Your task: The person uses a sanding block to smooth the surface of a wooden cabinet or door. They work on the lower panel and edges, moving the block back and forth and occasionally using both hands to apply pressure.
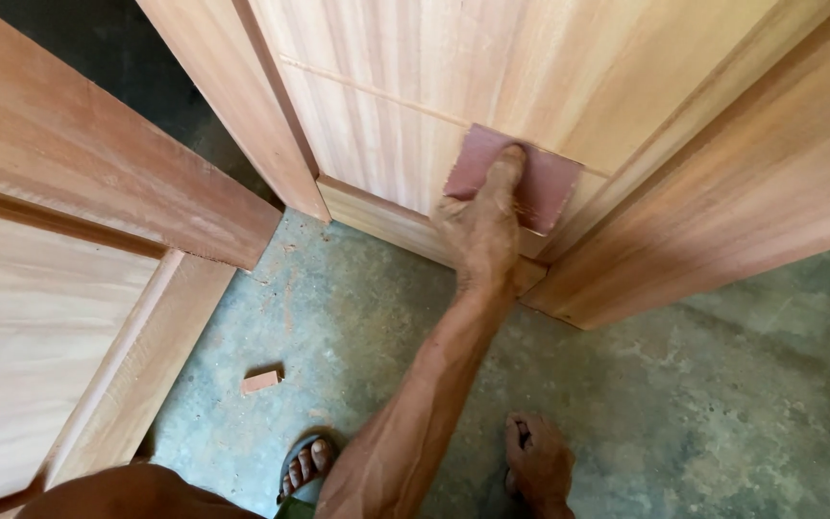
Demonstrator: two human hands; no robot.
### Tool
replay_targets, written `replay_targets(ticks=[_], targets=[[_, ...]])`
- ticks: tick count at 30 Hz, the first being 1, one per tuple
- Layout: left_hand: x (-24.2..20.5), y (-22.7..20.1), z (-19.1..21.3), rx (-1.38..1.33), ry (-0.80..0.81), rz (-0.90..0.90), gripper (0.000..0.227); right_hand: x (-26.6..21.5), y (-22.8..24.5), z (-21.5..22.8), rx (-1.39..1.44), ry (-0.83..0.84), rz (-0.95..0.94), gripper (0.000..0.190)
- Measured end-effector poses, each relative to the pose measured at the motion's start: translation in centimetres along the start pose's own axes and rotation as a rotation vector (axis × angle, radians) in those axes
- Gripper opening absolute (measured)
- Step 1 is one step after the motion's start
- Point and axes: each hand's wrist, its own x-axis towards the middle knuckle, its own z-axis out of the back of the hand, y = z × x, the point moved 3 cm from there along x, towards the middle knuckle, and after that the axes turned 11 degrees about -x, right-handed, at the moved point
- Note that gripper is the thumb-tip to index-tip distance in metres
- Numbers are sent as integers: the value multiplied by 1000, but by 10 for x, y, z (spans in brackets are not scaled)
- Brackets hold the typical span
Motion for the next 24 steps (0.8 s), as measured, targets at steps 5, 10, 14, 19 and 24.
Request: replay_targets(ticks=[5, 10, 14, 19, 24], targets=[[23, -21, 9, 119, -98, 48, 47, -2, -13, -18, -94, 52, -30, 16], [61, -34, 25, -27, -123, -7, 51, -2, -17, -20, 38, -18, 20, 18], [92, -57, 41, -95, -80, -90, 50, 2, 5, 11, 38, 51, -41, 17], [135, -86, 69, -19, -148, -185, 44, -1, -3, 1, 4, 8, 11, 13], [142, -119, 73, -26, -149, -201, 50, -4, -7, -3, 11, 50, -17, 21]])
